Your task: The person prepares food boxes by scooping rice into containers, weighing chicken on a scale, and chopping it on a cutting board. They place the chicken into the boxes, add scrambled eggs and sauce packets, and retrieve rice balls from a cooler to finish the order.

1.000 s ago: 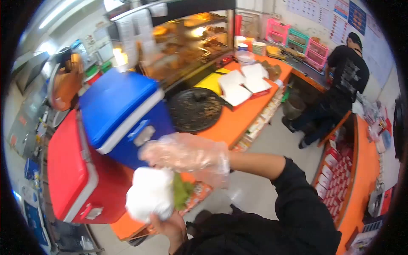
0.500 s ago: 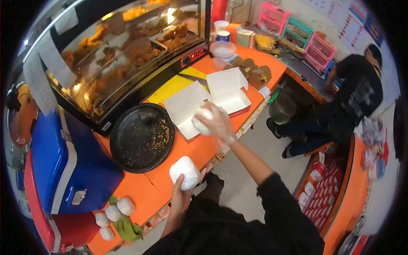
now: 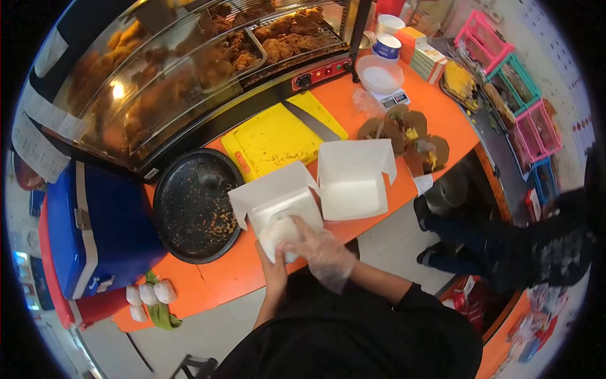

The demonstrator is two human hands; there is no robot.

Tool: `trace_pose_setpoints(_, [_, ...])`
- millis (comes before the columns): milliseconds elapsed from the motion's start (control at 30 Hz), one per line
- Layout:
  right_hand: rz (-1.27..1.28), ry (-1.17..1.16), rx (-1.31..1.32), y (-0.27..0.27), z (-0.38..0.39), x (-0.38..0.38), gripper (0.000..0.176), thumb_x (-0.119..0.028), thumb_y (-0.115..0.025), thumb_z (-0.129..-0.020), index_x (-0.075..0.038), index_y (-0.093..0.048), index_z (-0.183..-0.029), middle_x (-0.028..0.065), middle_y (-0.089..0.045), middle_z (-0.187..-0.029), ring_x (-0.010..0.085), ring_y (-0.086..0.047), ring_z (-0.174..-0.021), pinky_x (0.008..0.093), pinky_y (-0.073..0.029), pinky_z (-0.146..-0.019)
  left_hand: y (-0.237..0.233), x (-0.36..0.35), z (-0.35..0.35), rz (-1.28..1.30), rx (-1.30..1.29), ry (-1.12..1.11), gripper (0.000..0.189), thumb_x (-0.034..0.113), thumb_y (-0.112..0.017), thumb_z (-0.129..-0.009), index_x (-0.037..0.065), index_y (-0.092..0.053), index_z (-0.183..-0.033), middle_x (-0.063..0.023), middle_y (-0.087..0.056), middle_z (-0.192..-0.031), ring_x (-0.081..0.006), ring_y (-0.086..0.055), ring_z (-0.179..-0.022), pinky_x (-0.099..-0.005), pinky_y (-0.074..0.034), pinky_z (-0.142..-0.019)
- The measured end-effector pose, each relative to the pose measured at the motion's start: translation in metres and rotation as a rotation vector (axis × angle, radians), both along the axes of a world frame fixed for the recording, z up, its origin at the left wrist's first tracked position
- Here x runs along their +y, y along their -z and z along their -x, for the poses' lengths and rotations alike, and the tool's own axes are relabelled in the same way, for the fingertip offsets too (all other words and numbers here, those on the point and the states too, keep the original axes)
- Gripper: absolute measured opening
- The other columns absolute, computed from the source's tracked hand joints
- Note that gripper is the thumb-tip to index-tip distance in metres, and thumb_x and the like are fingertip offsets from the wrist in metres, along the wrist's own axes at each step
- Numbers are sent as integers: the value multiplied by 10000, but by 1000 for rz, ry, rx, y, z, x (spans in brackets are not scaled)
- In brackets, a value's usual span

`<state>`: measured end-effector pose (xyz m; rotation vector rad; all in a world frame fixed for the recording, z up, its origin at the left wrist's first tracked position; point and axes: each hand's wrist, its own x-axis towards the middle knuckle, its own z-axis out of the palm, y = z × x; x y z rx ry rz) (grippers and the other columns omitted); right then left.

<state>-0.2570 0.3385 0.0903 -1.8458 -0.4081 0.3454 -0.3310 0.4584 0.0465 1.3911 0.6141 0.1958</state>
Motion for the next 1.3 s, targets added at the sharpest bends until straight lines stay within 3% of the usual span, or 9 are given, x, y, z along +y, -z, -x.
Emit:
trace_pose_setpoints(67, [-32,30,140,-14,-16,-27,431,-326,-607,-834,-7,-553,-1119,160,-597,-1000,312,-554,-1009,394,-425,-880,21,-16,-11,-687,12,134,484,289,-517,-916,-6,-340,-1256,-188,-426,-1179,-312,-384,-1136,-428,-288,-982])
trace_pose_setpoints(200, [226,-163,106,-10,-99,-110,529,-393,-616,-816,-37,-520,-1195,182,-530,-1194,309,-528,-1086,368,-418,-911,44,-20,-23,-698,186,-418,420,284,-528,-899,-52,-426,-1129,-194,-436,-1147,-334,-393,-1091,-429,-291,-960])
trace_pose_setpoints(433, [496,-712,-504,137,-155,-151,554,-436,-584,-819,-16,-522,-1175,227,-548,-1160,355,-529,-1083,405,-393,-948,81,-4,-36,-820,224,-392,345,152,-487,-905,-75,-466,-1164,-235,-512,-1111,-375,-497,-1037,-420,-377,-907])
trace_pose_setpoints(633, [1028,-1115,-110,-60,-150,-84,492,-359,-506,-878,-26,-469,-1238,226,-536,-1156,350,-515,-1090,409,-389,-954,80,-16,-17,-757,193,-237,324,112,-456,-884,-47,-517,-1160,-246,-553,-1101,-396,-528,-1023,-409,-410,-905])
trace_pose_setpoints(800, [553,-1270,-373,-152,-169,22,514,-334,-513,-891,-41,-419,-1304,194,-523,-1203,334,-500,-1125,402,-389,-972,64,11,3,-222,112,-469,294,14,-336,-786,-38,-608,-884,-154,-633,-835,-217,-618,-811,-320,-488,-763])
trace_pose_setpoints(900, [519,-1131,-677,-177,-154,92,495,-287,-545,-883,-39,-426,-1295,180,-529,-1199,324,-508,-1116,393,-407,-956,-2,111,-30,-613,-195,-665,203,-42,-320,-725,-20,-522,-719,-90,-572,-707,-165,-520,-644,-271,-426,-623])
trace_pose_setpoints(1000, [-46,-1021,138,-125,-145,118,485,-264,-568,-873,-61,-434,-1293,168,-539,-1197,309,-513,-1118,382,-416,-948,-55,250,-103,-901,-340,-760,237,-47,-426,-802,-20,-525,-1016,-156,-559,-984,-284,-550,-899,-345,-429,-834])
trace_pose_setpoints(1033, [345,-1143,-701,-177,-124,129,485,-285,-552,-885,-84,-427,-1309,154,-548,-1199,294,-509,-1130,374,-414,-950,-75,290,-128,-978,-395,-742,332,-18,-438,-826,-28,-460,-1156,-193,-489,-1170,-335,-482,-1065,-372,-363,-937])
trace_pose_setpoints(1300, [712,-879,-547,-118,-123,59,453,-312,-540,-888,-101,-457,-1280,160,-573,-1149,296,-555,-1056,381,-434,-908,-124,350,-237,-1060,-37,-1001,730,152,-556,-828,-60,-126,-1379,-254,-212,-1370,-394,-254,-1268,-488,-232,-1024])
